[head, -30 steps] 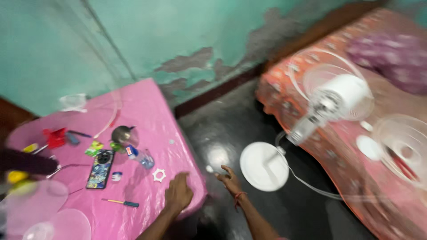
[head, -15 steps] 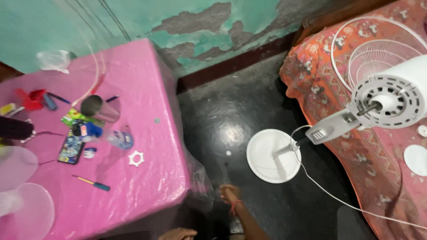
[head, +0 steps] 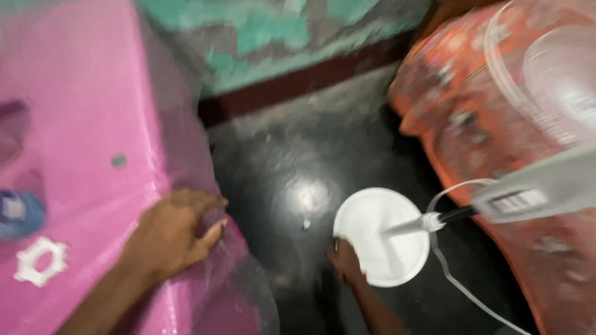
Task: The person disassembles a pedestal fan, using a screwdriver to loosen parts on the motor housing while the fan guard grills and blade lie on the bed. They handle small fasteners and components, then work on the fan's pole and base, adjusting and tightening the stand.
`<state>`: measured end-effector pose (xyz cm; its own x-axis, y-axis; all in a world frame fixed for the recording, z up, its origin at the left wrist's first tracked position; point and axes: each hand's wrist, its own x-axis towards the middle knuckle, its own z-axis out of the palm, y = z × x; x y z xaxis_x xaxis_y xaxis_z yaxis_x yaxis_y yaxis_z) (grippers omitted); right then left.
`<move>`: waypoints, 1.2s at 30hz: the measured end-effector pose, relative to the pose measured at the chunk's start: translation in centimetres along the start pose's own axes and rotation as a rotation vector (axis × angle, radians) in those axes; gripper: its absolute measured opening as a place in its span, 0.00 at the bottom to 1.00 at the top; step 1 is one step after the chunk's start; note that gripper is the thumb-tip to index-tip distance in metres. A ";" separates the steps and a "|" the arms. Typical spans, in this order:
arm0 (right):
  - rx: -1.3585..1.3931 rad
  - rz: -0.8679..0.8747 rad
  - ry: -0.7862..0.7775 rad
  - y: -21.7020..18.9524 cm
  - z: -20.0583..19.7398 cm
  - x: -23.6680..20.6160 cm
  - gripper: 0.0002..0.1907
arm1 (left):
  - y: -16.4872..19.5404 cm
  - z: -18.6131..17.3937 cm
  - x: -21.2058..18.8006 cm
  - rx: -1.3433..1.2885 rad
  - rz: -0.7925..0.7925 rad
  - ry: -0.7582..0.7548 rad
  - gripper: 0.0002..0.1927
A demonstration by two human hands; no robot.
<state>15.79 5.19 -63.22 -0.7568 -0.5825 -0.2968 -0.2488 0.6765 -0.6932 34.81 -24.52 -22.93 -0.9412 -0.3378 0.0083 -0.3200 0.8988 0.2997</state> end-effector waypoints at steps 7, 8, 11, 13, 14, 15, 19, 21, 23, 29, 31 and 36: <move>-0.475 -0.014 -0.145 -1.5 11.7 15.2 0.35 | -6.2 5.2 0.1 0.091 0.208 0.104 0.21; -0.525 -0.014 -0.149 -0.7 13.7 16.1 0.35 | -7.1 5.8 -0.1 0.087 0.232 0.111 0.21; -0.549 -0.039 -0.088 3.4 18.7 16.8 0.24 | -9.0 6.9 0.6 0.081 0.303 0.162 0.22; -0.497 -0.075 -0.022 6.0 20.7 17.3 0.13 | -9.0 7.1 0.9 0.078 0.271 0.167 0.21; -0.480 -0.078 -0.012 7.3 21.5 15.7 0.08 | -8.5 6.8 0.6 0.060 0.242 0.150 0.21; -0.388 0.056 -0.191 8.2 21.5 14.5 0.09 | -7.9 6.3 0.2 0.042 0.207 0.149 0.21; 0.224 -0.133 0.002 8.0 17.4 10.5 0.09 | -5.7 5.6 -0.1 0.115 0.149 0.212 0.19; 0.553 0.434 -0.142 7.1 13.0 7.0 0.15 | -4.7 5.5 -0.7 0.178 0.072 0.198 0.20; 0.743 0.648 -0.245 6.1 6.7 3.3 0.22 | -4.5 5.0 -0.3 0.187 -0.037 0.096 0.20; 0.752 0.561 -0.131 3.6 -14.6 -7.5 0.17 | -0.9 1.2 0.9 0.100 -0.148 -0.031 0.19; 0.825 0.156 -0.077 3.1 -22.1 -10.3 0.15 | 1.8 -0.3 0.7 0.133 0.080 0.079 0.17; 0.994 0.391 0.160 1.9 -39.0 -17.4 0.20 | 17.3 1.4 -0.2 -0.220 0.183 0.325 0.20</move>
<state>4.87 34.19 -33.79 -0.7655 -0.2909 -0.5740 0.5747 0.0921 -0.8132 29.33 -8.51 -19.05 -0.8858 -0.2804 0.3699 -0.0869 0.8830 0.4613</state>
